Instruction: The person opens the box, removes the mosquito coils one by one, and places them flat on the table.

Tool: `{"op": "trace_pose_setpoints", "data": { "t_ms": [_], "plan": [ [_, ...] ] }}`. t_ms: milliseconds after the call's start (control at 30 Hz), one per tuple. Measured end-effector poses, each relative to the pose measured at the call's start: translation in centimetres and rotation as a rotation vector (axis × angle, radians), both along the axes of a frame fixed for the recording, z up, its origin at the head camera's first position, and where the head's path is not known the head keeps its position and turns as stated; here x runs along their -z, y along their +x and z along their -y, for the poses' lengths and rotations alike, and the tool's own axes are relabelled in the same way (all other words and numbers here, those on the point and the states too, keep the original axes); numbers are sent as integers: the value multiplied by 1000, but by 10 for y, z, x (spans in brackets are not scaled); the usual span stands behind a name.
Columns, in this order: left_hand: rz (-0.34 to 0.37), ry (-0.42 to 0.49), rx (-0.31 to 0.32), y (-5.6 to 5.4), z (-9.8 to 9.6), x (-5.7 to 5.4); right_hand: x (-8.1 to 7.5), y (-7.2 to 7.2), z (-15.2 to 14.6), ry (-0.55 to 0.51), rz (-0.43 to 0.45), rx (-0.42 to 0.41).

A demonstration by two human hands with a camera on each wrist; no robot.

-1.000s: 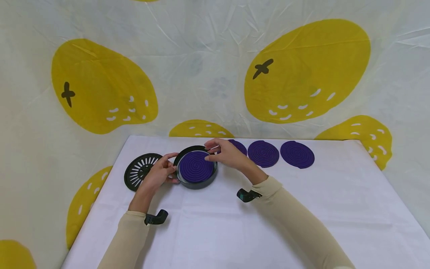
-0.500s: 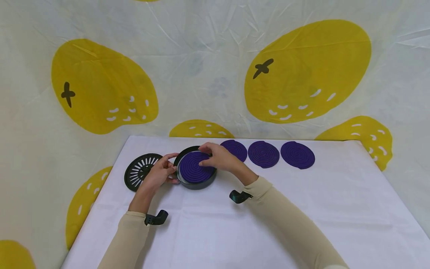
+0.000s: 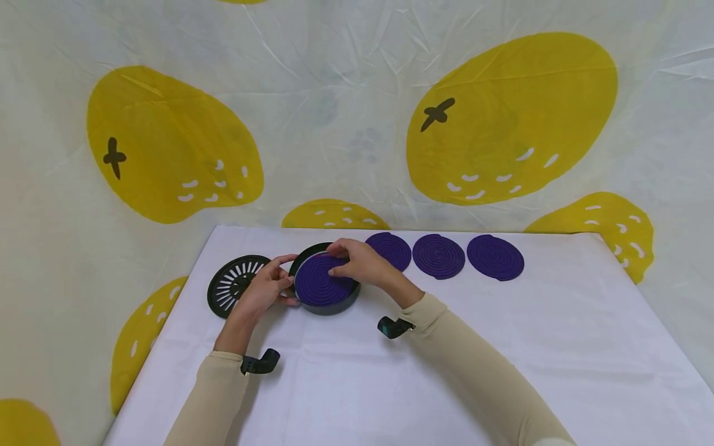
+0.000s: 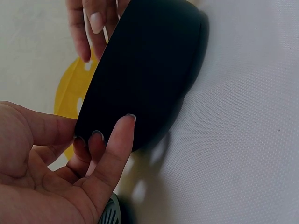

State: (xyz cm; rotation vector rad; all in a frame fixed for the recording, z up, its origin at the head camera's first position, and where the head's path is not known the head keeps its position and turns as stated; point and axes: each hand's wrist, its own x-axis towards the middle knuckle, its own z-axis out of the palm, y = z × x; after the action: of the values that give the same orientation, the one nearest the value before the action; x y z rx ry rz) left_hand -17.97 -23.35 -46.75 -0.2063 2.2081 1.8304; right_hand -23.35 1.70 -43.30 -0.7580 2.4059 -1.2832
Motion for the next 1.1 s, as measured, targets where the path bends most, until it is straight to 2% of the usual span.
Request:
{"op": "trace_pose_setpoints", "data": {
  "t_ms": [433, 800, 933, 1100],
  "plan": [
    [-3, 3, 1, 1, -1, -1, 0, 0, 2, -20, 27, 20],
    [5, -13, -1, 2, -2, -4, 1, -1, 0, -39, -26, 55],
    [4, -13, 3, 1, -2, -3, 1, 0, 0, -55, -1, 75],
    [4, -12, 6, 1, -1, -2, 0, 0, -1, -9, -2, 35]
  ]
}}
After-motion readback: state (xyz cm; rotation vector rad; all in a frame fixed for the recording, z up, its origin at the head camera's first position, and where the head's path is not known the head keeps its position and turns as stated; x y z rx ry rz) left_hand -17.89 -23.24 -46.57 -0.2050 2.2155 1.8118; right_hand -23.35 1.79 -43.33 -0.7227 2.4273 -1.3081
